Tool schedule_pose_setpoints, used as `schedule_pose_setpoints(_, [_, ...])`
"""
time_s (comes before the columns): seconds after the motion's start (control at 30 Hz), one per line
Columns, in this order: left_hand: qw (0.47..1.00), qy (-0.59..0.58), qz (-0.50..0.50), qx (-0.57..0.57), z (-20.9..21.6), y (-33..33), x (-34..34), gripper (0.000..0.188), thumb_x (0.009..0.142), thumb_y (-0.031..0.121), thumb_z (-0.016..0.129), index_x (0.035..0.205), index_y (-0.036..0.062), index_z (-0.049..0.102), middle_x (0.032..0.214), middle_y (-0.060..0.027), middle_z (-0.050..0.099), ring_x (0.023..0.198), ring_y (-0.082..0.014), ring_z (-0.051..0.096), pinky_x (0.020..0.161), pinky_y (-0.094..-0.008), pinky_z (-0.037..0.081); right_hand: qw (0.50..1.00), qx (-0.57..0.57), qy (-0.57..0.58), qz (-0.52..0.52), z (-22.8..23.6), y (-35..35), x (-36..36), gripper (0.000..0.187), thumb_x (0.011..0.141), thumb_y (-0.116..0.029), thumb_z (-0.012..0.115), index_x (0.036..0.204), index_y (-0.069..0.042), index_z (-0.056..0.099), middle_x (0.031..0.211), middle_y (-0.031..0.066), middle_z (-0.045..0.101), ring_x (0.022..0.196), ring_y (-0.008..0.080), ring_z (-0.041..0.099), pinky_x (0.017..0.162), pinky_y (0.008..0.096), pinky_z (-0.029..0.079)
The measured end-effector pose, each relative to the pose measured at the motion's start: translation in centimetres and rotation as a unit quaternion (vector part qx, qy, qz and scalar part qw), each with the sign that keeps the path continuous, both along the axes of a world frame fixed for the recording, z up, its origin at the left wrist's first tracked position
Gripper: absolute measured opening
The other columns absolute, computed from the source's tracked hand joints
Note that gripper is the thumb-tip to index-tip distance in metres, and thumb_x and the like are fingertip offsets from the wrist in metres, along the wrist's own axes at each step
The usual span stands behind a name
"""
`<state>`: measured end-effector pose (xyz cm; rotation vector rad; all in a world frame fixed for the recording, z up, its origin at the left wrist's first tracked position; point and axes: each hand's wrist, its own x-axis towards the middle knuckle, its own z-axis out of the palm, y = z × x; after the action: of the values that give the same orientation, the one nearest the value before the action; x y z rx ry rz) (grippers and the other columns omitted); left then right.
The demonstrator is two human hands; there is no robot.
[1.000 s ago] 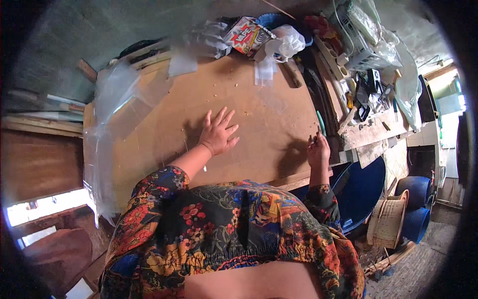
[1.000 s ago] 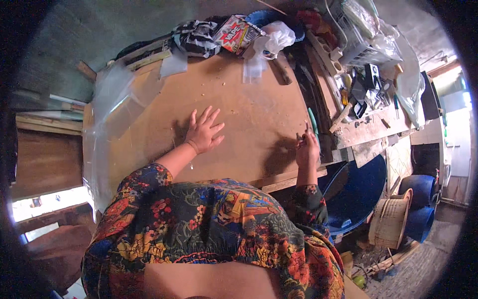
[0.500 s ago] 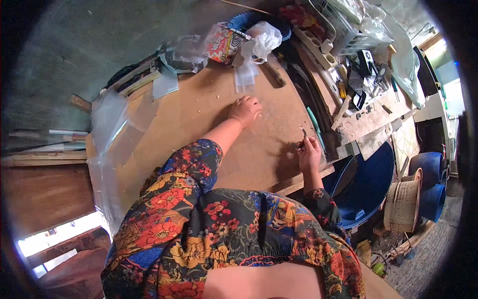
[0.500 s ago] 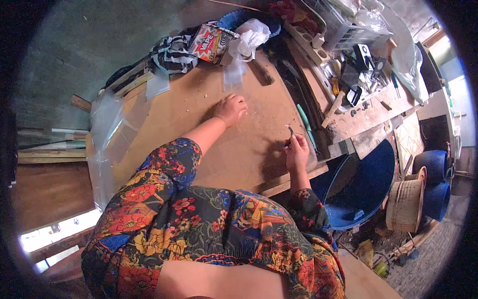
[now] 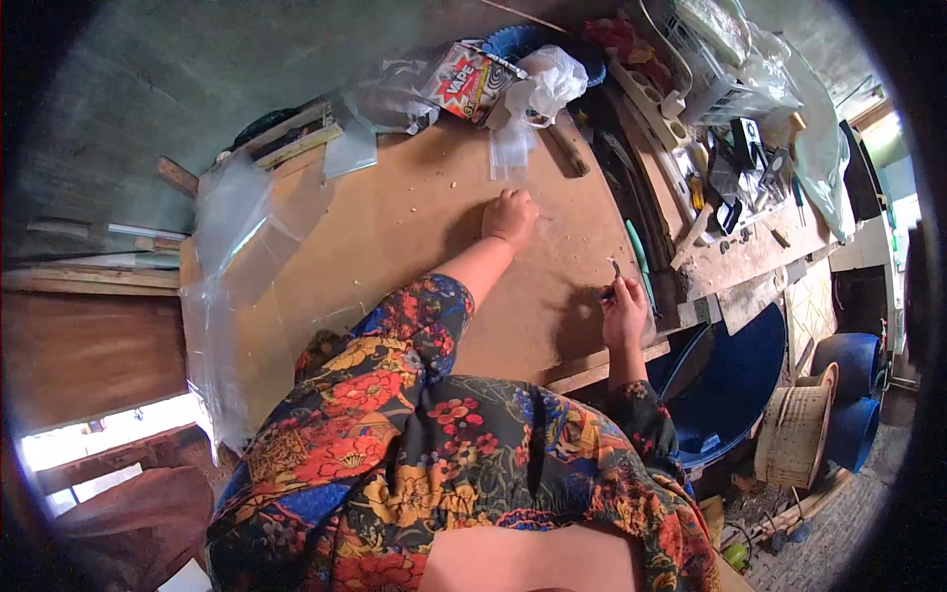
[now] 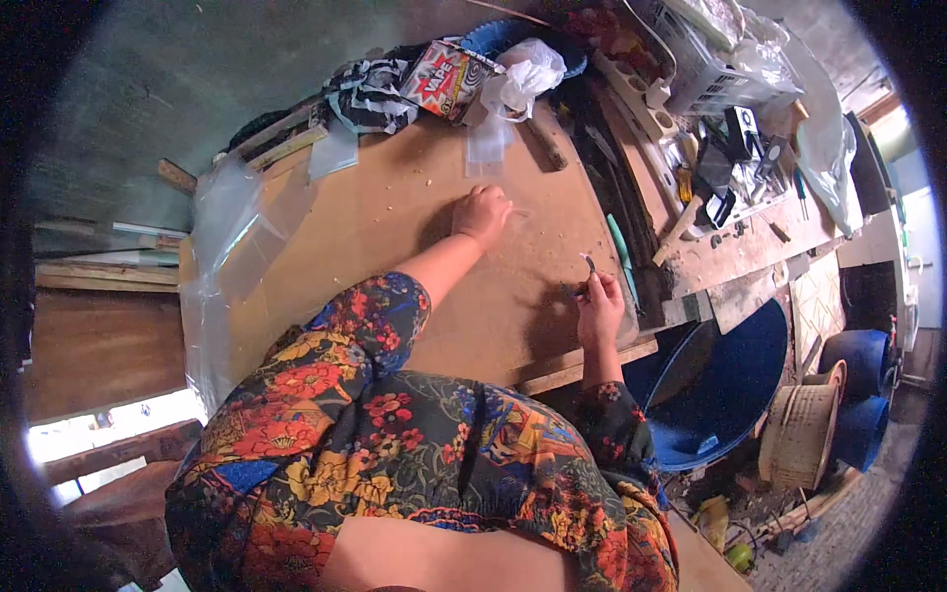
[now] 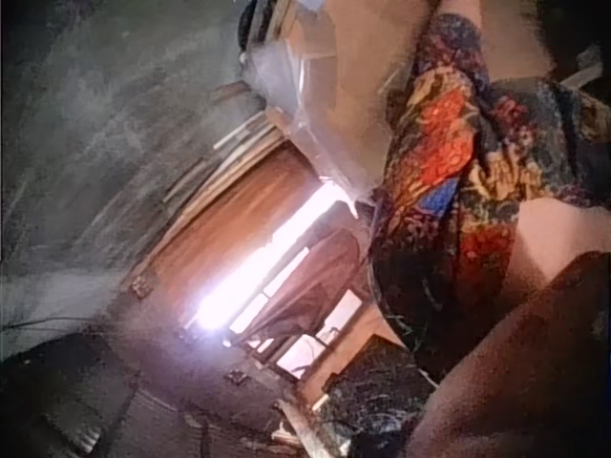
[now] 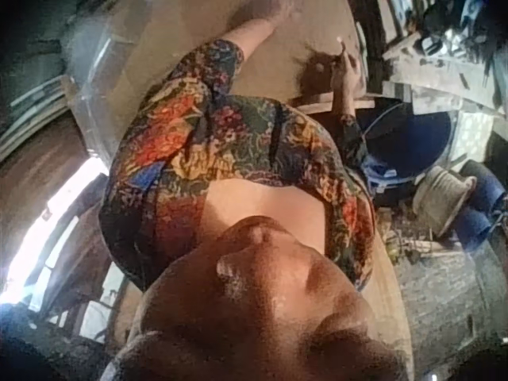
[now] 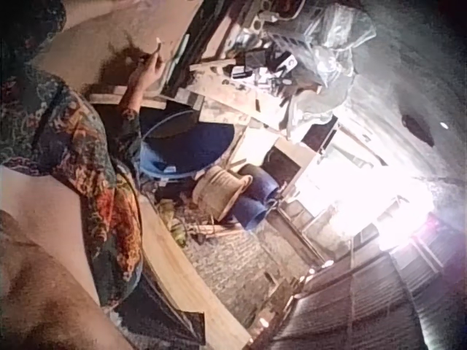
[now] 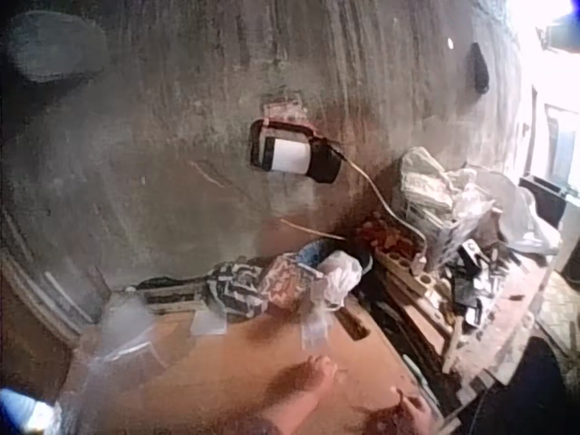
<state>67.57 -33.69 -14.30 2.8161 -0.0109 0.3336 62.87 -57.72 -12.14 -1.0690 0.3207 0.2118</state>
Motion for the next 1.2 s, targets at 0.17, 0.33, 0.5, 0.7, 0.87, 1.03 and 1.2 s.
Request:
schedule_pose_setpoints(0.17, [0.995,-0.070,-0.003,-0.075,-0.7,2.3,-1.0,0.010,0.079,0.018,0.048,0.080,0.0100,0.054,0.080,-0.0109,0.055,0.077,-0.0302,0.055,0.068,-0.0401,0.045,0.999,0.021,-0.011,0.027,-1.9,-1.0,0.7,0.003,0.084,-0.010,0.054,0.085,-0.008,0.052,0.072,0.0008,0.054,0.063,0.0105,0.053,0.052,0.0219,0.042])
schedule_pose_setpoints(0.33, [0.987,-0.098,-0.073,-0.105,7.1,9.1,-9.1,0.010,0.075,0.007,0.050,0.084,0.0090,0.053,0.082,-0.0106,0.056,0.078,-0.0303,0.055,0.069,-0.0394,0.044,0.999,0.029,0.005,0.037,-2.4,-1.5,0.9,0.004,0.083,-0.009,0.054,0.087,-0.011,0.052,0.074,0.0008,0.057,0.065,0.0110,0.055,0.053,0.0231,0.043])
schedule_pose_setpoints(0.5, [0.988,0.113,-0.101,-0.019,10.9,18.4,-21.4,0.009,0.066,0.003,0.053,0.071,0.0089,0.058,0.092,-0.0066,0.058,0.093,-0.0255,0.053,0.078,-0.0376,0.042,0.998,0.049,-0.025,0.030,-2.2,-1.4,1.0,0.006,0.084,-0.009,0.053,0.089,-0.009,0.051,0.074,0.0033,0.057,0.065,0.0119,0.054,0.057,0.0249,0.043])
schedule_pose_setpoints(0.7, [0.978,0.147,-0.031,0.147,9.8,24.2,-32.3,0.018,0.065,0.002,0.053,0.077,0.0131,0.060,0.114,-0.0029,0.052,0.111,-0.0245,0.044,0.088,-0.0412,0.038,0.997,-0.034,-0.069,0.020,-2.4,-1.1,1.4,0.008,0.083,-0.012,0.055,0.088,-0.007,0.051,0.077,0.0027,0.055,0.067,0.0123,0.053,0.054,0.0238,0.042])
schedule_pose_setpoints(0.87, [0.990,0.131,0.042,0.035,7.9,24.5,-34.9,0.025,0.072,0.010,0.052,0.096,0.0151,0.059,0.124,-0.0042,0.045,0.119,-0.0252,0.036,0.095,-0.0439,0.031,0.993,-0.067,-0.090,-0.026,1.3,0.7,-0.5,0.010,0.083,-0.012,0.056,0.090,-0.006,0.052,0.073,0.0018,0.052,0.058,0.0095,0.047,0.054,0.0221,0.040])
schedule_pose_setpoints(1.03, [0.987,0.119,0.067,0.081,6.5,22.2,-35.5,0.042,0.080,0.026,0.050,0.122,0.0195,0.045,0.133,-0.0061,0.033,0.126,-0.0259,0.024,0.098,-0.0500,0.023,0.986,-0.078,-0.147,0.029,6.0,6.7,-4.6,0.010,0.082,-0.012,0.057,0.089,-0.005,0.054,0.072,0.0009,0.053,0.061,0.0093,0.048,0.056,0.0220,0.039])
schedule_pose_setpoints(1.2, [0.977,0.107,0.169,0.070,4.0,22.1,-36.6,0.046,0.080,0.037,0.047,0.124,0.0243,0.042,0.135,-0.0081,0.029,0.128,-0.0294,0.019,0.099,-0.0553,0.014,0.981,-0.071,-0.161,0.080,9.5,13.6,-9.5,0.009,0.084,-0.012,0.054,0.088,-0.005,0.054,0.074,0.0015,0.053,0.064,0.0095,0.050,0.058,0.0228,0.040])
